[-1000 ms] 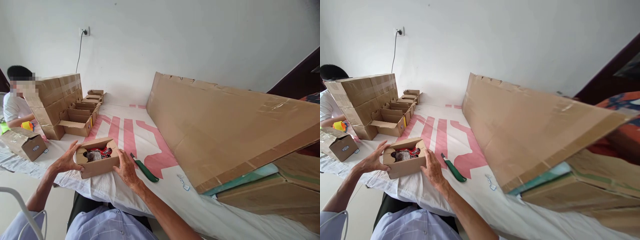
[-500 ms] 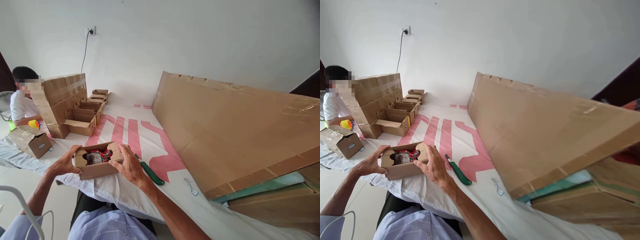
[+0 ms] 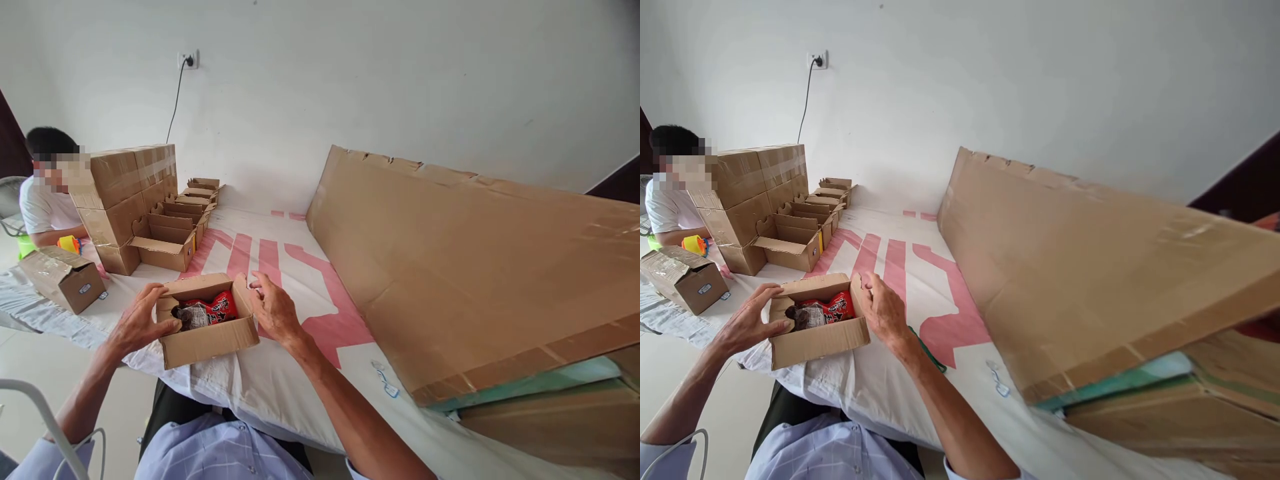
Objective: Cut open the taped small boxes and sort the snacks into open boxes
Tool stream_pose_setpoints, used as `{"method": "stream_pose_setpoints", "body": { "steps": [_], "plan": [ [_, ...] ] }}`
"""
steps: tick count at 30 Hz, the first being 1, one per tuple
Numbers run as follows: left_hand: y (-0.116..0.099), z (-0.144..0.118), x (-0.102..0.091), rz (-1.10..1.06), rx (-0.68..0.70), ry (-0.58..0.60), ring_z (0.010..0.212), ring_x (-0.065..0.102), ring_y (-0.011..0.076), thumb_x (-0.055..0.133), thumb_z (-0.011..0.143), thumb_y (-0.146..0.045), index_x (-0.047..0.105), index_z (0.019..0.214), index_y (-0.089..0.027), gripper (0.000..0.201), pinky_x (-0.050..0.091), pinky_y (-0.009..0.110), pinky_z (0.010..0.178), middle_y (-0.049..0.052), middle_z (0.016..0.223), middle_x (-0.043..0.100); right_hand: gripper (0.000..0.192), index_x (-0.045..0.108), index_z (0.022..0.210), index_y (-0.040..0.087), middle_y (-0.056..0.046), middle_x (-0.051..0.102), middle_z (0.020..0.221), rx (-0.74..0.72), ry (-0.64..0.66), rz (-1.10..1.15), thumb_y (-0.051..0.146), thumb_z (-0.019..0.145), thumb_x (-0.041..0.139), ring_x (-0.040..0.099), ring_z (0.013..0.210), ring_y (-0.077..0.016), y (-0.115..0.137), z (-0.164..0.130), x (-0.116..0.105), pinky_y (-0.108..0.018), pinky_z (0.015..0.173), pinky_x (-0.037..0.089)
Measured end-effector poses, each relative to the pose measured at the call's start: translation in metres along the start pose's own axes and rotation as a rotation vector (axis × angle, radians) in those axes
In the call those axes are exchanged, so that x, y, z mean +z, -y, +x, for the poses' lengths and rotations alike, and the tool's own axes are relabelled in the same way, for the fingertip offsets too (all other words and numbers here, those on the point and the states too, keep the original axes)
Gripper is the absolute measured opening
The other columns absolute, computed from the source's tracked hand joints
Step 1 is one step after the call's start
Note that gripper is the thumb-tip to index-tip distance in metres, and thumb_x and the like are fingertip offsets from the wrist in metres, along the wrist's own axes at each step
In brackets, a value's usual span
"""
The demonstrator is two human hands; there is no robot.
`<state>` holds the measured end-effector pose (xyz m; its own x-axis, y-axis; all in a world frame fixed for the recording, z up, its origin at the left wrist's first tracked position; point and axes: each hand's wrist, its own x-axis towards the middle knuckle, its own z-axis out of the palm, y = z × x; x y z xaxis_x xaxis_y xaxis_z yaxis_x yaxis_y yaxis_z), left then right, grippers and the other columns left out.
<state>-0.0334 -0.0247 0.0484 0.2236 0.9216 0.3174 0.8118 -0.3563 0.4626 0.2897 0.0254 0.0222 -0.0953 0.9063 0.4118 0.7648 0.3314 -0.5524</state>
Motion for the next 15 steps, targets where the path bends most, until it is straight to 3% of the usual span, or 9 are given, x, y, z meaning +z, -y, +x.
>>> {"method": "stream_pose_setpoints", "body": {
  "steps": [3,5,8,11,15],
  "plan": [
    [-0.023,0.006,0.005,0.118,0.193,0.069,0.140,0.056,0.0342,0.063,0.095,-0.037,0.077,0.110,-0.023,0.024,0.042,0.054,0.122,0.009,0.128,0.074,0.042,0.067,0.135,0.020,-0.016,0.071,0.136,-0.133,-0.085,-0.081,0.018,0.097,0.051,0.068,0.121,-0.0300,-0.020,-0.001,0.006,-0.041,0.097,0.056],
    [-0.034,0.009,0.009,0.173,0.290,0.159,0.131,0.062,0.0308,0.054,0.103,-0.035,0.079,0.095,-0.025,0.028,0.038,0.054,0.124,0.006,0.105,0.079,0.037,0.075,0.122,0.018,-0.017,0.071,0.136,-0.222,-0.069,-0.125,0.014,0.095,0.050,0.064,0.127,-0.0323,-0.028,-0.002,0.011,-0.045,0.105,0.054],
    [-0.038,0.011,0.011,0.246,0.329,0.196,0.119,0.068,0.0299,0.050,0.107,-0.039,0.078,0.078,-0.024,0.044,0.041,0.052,0.119,0.007,0.084,0.077,0.037,0.078,0.111,0.019,-0.014,0.077,0.121,-0.250,0.019,-0.088,0.009,0.096,0.045,0.068,0.117,-0.0290,-0.031,-0.004,0.016,-0.043,0.102,0.054],
    [-0.031,0.007,0.002,0.270,0.333,0.099,0.128,0.064,0.0335,0.056,0.104,-0.044,0.079,0.077,-0.024,0.041,0.047,0.050,0.111,0.009,0.088,0.078,0.034,0.077,0.109,0.021,-0.011,0.079,0.110,-0.240,0.103,0.008,0.014,0.101,0.045,0.071,0.106,-0.0248,-0.028,-0.007,0.016,-0.037,0.095,0.055],
    [-0.016,-0.010,-0.016,0.219,0.279,-0.141,0.129,0.065,0.0343,0.063,0.099,-0.049,0.079,0.086,-0.024,0.032,0.053,0.048,0.107,0.009,0.097,0.080,0.027,0.076,0.105,0.022,-0.009,0.078,0.107,-0.180,0.164,0.082,0.028,0.105,0.050,0.072,0.099,-0.0223,-0.020,-0.009,0.013,-0.032,0.088,0.053]
  ]
}}
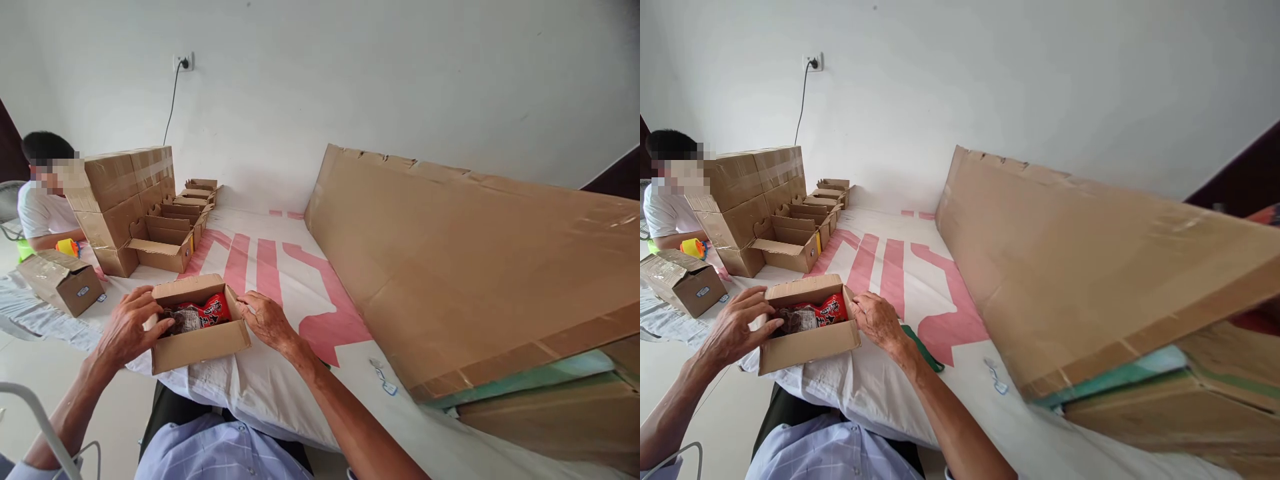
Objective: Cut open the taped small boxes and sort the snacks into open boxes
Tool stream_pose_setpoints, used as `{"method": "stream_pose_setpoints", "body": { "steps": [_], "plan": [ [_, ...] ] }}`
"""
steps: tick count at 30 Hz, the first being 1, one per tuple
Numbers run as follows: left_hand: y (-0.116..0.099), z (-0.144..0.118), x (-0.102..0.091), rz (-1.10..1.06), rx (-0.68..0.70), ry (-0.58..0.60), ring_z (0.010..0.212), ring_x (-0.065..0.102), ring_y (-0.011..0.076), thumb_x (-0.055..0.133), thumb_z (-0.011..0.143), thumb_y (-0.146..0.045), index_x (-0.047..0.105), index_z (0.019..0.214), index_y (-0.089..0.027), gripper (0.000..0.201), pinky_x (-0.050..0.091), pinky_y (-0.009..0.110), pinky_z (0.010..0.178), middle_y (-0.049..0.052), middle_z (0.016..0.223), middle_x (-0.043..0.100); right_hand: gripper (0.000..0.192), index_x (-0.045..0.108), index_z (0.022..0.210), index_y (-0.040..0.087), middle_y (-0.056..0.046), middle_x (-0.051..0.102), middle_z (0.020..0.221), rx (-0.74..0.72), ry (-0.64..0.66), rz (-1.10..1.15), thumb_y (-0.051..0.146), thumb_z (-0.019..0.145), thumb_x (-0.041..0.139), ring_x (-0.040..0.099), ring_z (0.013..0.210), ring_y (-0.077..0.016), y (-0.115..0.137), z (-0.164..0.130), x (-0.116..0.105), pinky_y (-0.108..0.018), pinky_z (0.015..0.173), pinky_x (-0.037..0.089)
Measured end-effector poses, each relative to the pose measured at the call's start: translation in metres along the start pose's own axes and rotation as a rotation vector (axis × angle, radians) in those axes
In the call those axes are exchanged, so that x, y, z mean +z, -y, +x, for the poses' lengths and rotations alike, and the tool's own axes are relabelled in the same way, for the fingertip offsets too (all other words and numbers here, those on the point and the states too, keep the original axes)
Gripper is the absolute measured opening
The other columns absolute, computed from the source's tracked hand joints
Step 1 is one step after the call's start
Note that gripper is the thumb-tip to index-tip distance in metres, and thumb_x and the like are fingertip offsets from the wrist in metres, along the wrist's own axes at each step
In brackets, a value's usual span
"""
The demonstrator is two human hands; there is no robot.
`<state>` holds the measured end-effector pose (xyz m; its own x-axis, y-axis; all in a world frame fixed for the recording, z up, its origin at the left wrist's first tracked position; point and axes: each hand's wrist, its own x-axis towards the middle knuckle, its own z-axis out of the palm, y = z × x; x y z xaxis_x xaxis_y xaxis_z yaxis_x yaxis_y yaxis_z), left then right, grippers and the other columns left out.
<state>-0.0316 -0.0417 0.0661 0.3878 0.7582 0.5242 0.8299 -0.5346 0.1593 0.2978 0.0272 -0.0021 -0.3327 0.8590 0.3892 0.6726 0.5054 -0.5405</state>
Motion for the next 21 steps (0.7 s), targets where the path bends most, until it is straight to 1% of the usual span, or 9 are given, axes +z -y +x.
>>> {"method": "stream_pose_setpoints", "body": {
  "steps": [3,5,8,11,12,14,16,18,21],
  "plan": [
    [0.009,-0.022,-0.005,-0.036,-0.146,-0.161,0.127,0.067,0.0324,0.061,0.099,-0.046,0.077,0.086,-0.025,0.029,0.054,0.046,0.108,0.007,0.093,0.080,0.025,0.075,0.100,0.022,-0.008,0.078,0.105,0.052,0.037,0.021,0.030,0.104,0.052,0.072,0.097,-0.0216,0.005,0.000,-0.002,-0.030,0.085,0.050],
    [0.013,-0.036,-0.001,-0.066,-0.257,-0.197,0.129,0.067,0.0333,0.059,0.099,-0.048,0.077,0.089,-0.025,0.031,0.055,0.046,0.108,0.008,0.096,0.081,0.023,0.074,0.099,0.021,-0.008,0.078,0.104,0.075,0.066,0.035,0.028,0.103,0.053,0.072,0.095,-0.0209,0.006,0.001,-0.004,-0.030,0.084,0.049],
    [0.014,-0.050,0.008,-0.138,-0.409,-0.090,0.118,0.073,0.0337,0.057,0.098,-0.060,0.078,0.105,-0.023,0.042,0.059,0.044,0.099,0.009,0.107,0.081,0.020,0.072,0.094,0.021,-0.006,0.079,0.099,0.104,0.101,0.024,0.024,0.102,0.054,0.072,0.091,-0.0199,0.009,0.002,-0.006,-0.029,0.081,0.047],
    [0.011,-0.049,0.014,-0.140,-0.487,0.042,0.106,0.076,0.0321,0.058,0.093,-0.074,0.073,0.118,-0.022,0.059,0.062,0.043,0.090,0.012,0.124,0.076,0.020,0.070,0.088,0.022,-0.006,0.077,0.097,0.106,0.110,-0.085,0.021,0.101,0.055,0.070,0.089,-0.0201,0.014,0.005,-0.009,-0.029,0.079,0.046],
    [0.010,-0.046,0.014,-0.109,-0.497,0.064,0.109,0.075,0.0337,0.061,0.090,-0.077,0.071,0.121,-0.021,0.064,0.061,0.046,0.092,0.015,0.135,0.072,0.018,0.070,0.088,0.022,-0.007,0.076,0.100,0.101,0.101,-0.142,0.021,0.100,0.057,0.070,0.091,-0.0209,0.017,0.007,-0.010,-0.030,0.079,0.047],
    [0.007,-0.039,0.014,-0.025,-0.492,0.099,0.127,0.068,0.0406,0.067,0.084,-0.079,0.067,0.131,-0.021,0.075,0.057,0.054,0.103,0.019,0.158,0.057,0.012,0.071,0.095,0.020,-0.010,0.074,0.106,0.064,0.073,-0.278,0.017,0.097,0.060,0.067,0.099,-0.0238,0.023,0.013,-0.013,-0.032,0.083,0.049],
    [0.004,-0.032,0.014,0.057,-0.466,0.145,0.146,0.053,0.0472,0.070,0.083,-0.077,0.063,0.140,-0.022,0.080,0.050,0.063,0.111,0.021,0.168,0.046,0.017,0.072,0.102,0.019,-0.012,0.073,0.113,-0.034,0.069,-0.402,0.010,0.094,0.060,0.064,0.109,-0.0274,0.031,0.022,-0.016,-0.036,0.091,0.050],
    [0.000,-0.027,0.013,0.115,-0.417,0.185,0.157,0.037,0.0497,0.069,0.087,-0.073,0.063,0.141,-0.022,0.075,0.044,0.069,0.115,0.021,0.168,0.046,0.021,0.073,0.104,0.018,-0.014,0.072,0.116,-0.174,0.122,-0.474,0.006,0.094,0.058,0.061,0.114,-0.0296,0.038,0.031,-0.016,-0.040,0.098,0.049],
    [-0.006,-0.024,0.012,0.143,-0.356,0.222,0.160,0.032,0.0498,0.064,0.093,-0.067,0.064,0.142,-0.022,0.067,0.042,0.070,0.115,0.020,0.166,0.050,0.016,0.073,0.098,0.019,-0.014,0.073,0.113,-0.321,0.271,-0.502,0.010,0.097,0.060,0.061,0.115,-0.0304,0.045,0.044,-0.011,-0.042,0.097,0.050]
  ]
}}
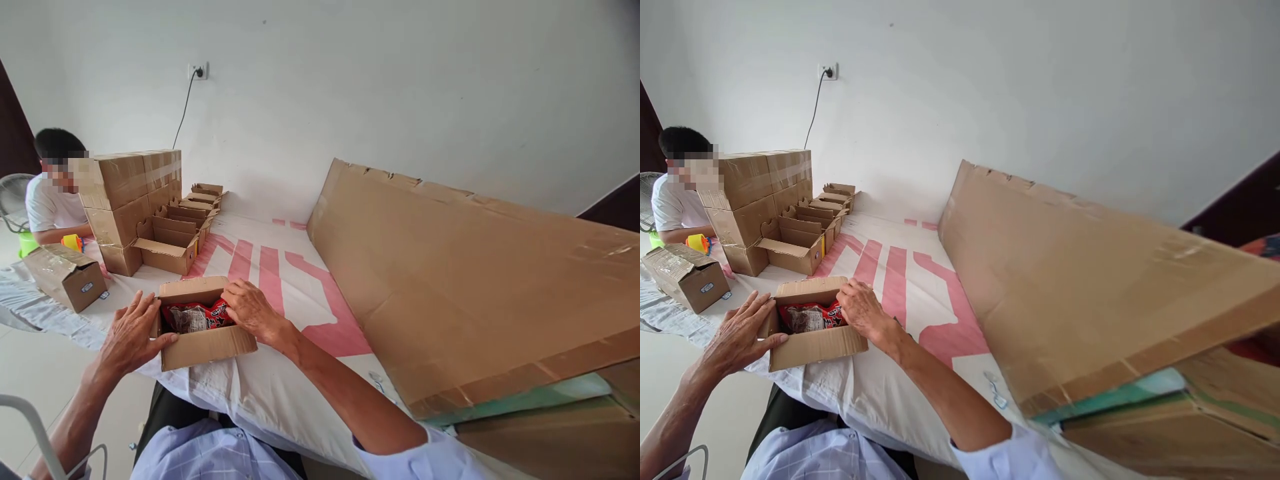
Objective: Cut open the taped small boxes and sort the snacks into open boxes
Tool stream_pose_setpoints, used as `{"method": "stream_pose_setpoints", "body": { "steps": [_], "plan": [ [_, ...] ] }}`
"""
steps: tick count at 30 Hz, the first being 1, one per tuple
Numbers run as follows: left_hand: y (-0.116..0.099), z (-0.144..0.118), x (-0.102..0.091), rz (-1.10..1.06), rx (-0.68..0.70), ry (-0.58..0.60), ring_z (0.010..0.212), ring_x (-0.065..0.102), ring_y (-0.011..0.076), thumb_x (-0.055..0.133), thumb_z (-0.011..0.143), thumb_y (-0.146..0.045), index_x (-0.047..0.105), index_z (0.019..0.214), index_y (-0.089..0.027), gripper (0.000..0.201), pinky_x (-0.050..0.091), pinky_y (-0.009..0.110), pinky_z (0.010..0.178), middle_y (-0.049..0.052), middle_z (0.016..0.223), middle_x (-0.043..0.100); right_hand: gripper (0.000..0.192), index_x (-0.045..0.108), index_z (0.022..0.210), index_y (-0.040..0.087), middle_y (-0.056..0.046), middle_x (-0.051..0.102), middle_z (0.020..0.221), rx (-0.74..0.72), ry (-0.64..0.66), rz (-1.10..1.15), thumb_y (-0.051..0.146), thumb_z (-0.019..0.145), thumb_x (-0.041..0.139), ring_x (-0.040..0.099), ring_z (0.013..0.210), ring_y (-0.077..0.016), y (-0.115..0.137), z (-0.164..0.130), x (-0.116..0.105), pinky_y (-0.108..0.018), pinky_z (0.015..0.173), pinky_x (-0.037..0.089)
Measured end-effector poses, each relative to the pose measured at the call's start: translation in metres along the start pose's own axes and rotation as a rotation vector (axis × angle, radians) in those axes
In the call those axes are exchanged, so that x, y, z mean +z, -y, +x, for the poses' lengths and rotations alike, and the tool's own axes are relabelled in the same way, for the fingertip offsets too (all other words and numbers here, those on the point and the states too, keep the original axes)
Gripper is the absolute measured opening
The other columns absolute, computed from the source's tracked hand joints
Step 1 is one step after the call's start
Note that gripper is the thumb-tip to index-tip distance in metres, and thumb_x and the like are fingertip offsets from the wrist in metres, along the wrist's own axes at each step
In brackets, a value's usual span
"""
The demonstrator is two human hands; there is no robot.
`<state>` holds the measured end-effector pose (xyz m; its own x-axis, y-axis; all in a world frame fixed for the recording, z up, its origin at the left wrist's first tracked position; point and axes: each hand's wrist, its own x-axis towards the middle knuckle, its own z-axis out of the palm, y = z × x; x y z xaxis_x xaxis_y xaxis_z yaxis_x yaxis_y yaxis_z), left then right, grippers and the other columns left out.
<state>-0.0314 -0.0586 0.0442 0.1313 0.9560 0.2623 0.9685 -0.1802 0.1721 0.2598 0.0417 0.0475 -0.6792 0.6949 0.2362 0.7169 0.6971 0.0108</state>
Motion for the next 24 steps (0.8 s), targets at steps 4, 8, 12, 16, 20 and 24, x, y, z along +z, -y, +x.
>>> {"method": "stream_pose_setpoints", "body": {
  "steps": [4,8,12,16,20,24],
  "plan": [
    [0.001,-0.003,0.007,-0.056,0.059,0.038,0.157,0.040,0.0468,0.061,0.094,-0.071,0.061,0.147,-0.024,0.071,0.045,0.066,0.115,0.021,0.169,0.045,0.008,0.074,0.092,0.020,-0.012,0.073,0.107,-0.060,0.087,-0.014,0.014,0.094,0.068,0.064,0.110,-0.0304,0.000,0.016,0.012,-0.043,0.095,0.051],
    [0.007,-0.008,0.025,-0.228,0.041,0.066,0.152,0.047,0.0448,0.064,0.091,-0.075,0.059,0.145,-0.023,0.075,0.050,0.064,0.112,0.023,0.174,0.031,0.011,0.074,0.087,0.022,-0.011,0.071,0.102,-0.051,0.101,-0.024,0.011,0.090,0.072,0.062,0.114,-0.0322,-0.003,0.024,0.026,-0.047,0.101,0.050],
    [0.008,-0.012,0.040,-0.406,0.024,-0.016,0.156,0.040,0.0469,0.074,0.085,-0.069,0.058,0.143,-0.022,0.076,0.046,0.065,0.118,0.023,0.176,0.024,0.014,0.073,0.084,0.022,-0.011,0.069,0.100,-0.034,0.121,-0.027,0.008,0.087,0.072,0.060,0.117,-0.0333,-0.004,0.028,0.034,-0.050,0.104,0.049],
    [0.007,-0.012,0.045,-0.513,0.029,-0.054,0.158,0.036,0.0469,0.079,0.083,-0.062,0.050,0.154,-0.023,0.086,0.040,0.064,0.125,0.023,0.175,0.024,0.018,0.073,0.093,0.022,-0.010,0.070,0.103,-0.053,0.089,-0.042,0.006,0.090,0.067,0.060,0.118,-0.0322,-0.002,0.027,0.031,-0.050,0.104,0.047],
    [0.008,-0.010,0.046,-0.563,0.038,-0.070,0.160,0.032,0.0468,0.081,0.082,-0.060,0.040,0.164,-0.026,0.098,0.036,0.065,0.127,0.021,0.175,0.023,0.020,0.072,0.090,0.021,-0.010,0.072,0.100,-0.061,0.131,-0.062,0.006,0.094,0.060,0.062,0.114,-0.0308,-0.001,0.025,0.022,-0.046,0.099,0.047],
    [0.008,-0.009,0.047,-0.588,0.051,-0.060,0.161,0.029,0.0469,0.083,0.081,-0.059,0.027,0.171,-0.029,0.110,0.033,0.067,0.128,0.019,0.176,0.020,0.018,0.072,0.102,0.020,-0.011,0.072,0.108,-0.029,0.141,-0.026,0.007,0.094,0.062,0.063,0.113,-0.0294,-0.002,0.022,0.017,-0.045,0.101,0.046]
  ]
}}
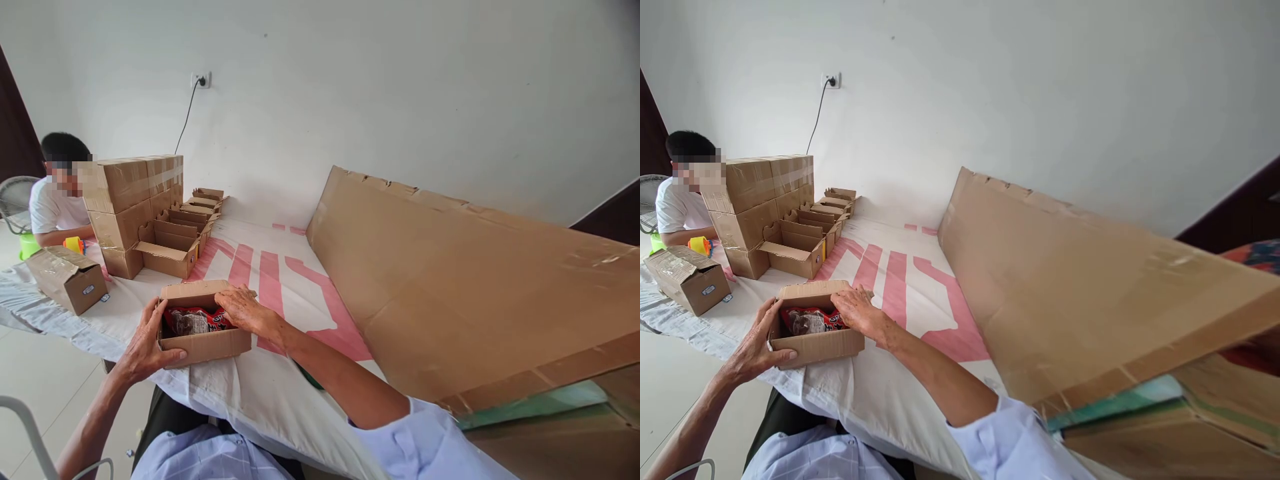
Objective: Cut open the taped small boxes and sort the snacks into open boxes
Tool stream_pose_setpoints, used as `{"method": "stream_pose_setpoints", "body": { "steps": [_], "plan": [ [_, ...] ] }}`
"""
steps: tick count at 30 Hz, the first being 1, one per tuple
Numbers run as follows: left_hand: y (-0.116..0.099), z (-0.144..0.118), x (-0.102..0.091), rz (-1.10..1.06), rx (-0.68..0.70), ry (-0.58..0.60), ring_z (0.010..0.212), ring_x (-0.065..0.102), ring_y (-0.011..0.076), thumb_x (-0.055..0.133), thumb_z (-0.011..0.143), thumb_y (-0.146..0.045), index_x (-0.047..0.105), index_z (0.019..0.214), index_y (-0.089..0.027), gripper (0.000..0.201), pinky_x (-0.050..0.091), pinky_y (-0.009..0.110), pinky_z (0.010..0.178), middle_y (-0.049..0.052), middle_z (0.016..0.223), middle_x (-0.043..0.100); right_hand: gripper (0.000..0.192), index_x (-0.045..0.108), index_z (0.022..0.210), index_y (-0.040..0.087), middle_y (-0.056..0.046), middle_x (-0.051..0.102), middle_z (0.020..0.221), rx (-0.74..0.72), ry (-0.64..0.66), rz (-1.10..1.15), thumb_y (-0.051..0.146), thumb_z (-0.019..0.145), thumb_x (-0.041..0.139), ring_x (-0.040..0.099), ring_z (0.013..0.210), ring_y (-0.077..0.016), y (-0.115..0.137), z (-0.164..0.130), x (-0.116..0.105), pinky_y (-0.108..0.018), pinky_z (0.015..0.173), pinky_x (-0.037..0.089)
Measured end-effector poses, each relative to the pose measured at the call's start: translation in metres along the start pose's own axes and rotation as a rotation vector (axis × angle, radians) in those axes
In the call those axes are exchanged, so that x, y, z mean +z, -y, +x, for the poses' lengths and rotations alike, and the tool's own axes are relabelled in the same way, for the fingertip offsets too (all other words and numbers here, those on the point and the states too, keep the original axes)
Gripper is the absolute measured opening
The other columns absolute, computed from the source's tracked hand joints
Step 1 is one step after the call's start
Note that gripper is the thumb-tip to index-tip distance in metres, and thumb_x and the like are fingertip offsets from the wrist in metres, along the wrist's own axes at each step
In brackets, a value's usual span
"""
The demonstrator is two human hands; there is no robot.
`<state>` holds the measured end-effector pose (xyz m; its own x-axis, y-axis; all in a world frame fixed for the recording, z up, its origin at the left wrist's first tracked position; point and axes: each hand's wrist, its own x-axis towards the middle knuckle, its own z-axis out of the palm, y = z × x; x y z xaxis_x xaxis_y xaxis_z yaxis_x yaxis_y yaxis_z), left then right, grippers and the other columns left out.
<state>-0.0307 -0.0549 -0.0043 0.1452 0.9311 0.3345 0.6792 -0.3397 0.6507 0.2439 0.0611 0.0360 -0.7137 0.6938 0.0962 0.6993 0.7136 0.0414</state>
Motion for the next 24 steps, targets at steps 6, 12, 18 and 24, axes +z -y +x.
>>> {"method": "stream_pose_setpoints", "body": {
  "steps": [6,12,18,24],
  "plan": [
    [0.006,0.002,0.003,0.014,-0.025,0.006,0.163,0.026,0.0455,0.084,0.079,-0.056,0.020,0.173,-0.027,0.118,0.032,0.064,0.130,0.019,0.177,0.017,0.018,0.072,0.079,0.020,-0.010,0.073,0.100,0.035,0.043,0.109,0.005,0.087,0.065,0.064,0.105,-0.0266,0.004,0.003,-0.020,-0.038,0.091,0.047],
    [0.002,0.005,-0.002,0.012,-0.033,0.002,0.159,0.036,0.0437,0.086,0.075,-0.054,0.020,0.173,-0.027,0.121,0.037,0.062,0.127,0.019,0.176,0.024,0.017,0.070,0.085,0.021,0.002,0.071,0.083,0.030,-0.040,0.535,0.014,0.090,0.056,0.058,0.071,-0.0132,-0.001,-0.001,-0.075,-0.025,0.064,0.040],
    [-0.004,0.013,-0.016,0.127,-0.092,0.040,0.158,0.037,0.0455,0.084,0.075,-0.062,0.024,0.171,-0.027,0.118,0.037,0.068,0.124,0.020,0.173,0.036,0.013,0.069,0.084,0.020,0.003,0.068,0.075,-0.016,-0.206,0.956,0.021,0.087,0.057,0.060,0.069,-0.0133,-0.014,-0.004,-0.120,-0.024,0.064,0.045],
    [-0.027,0.047,-0.043,0.097,-0.017,-0.102,0.153,0.047,0.0445,0.078,0.081,-0.068,0.049,0.159,-0.024,0.095,0.042,0.065,0.122,0.019,0.165,0.052,0.016,0.069,0.080,0.018,0.001,0.072,0.076,-0.079,-0.162,1.091,0.033,0.084,0.068,0.062,0.066,-0.0137,-0.019,0.002,-0.141,-0.025,0.062,0.047]
  ]
}}
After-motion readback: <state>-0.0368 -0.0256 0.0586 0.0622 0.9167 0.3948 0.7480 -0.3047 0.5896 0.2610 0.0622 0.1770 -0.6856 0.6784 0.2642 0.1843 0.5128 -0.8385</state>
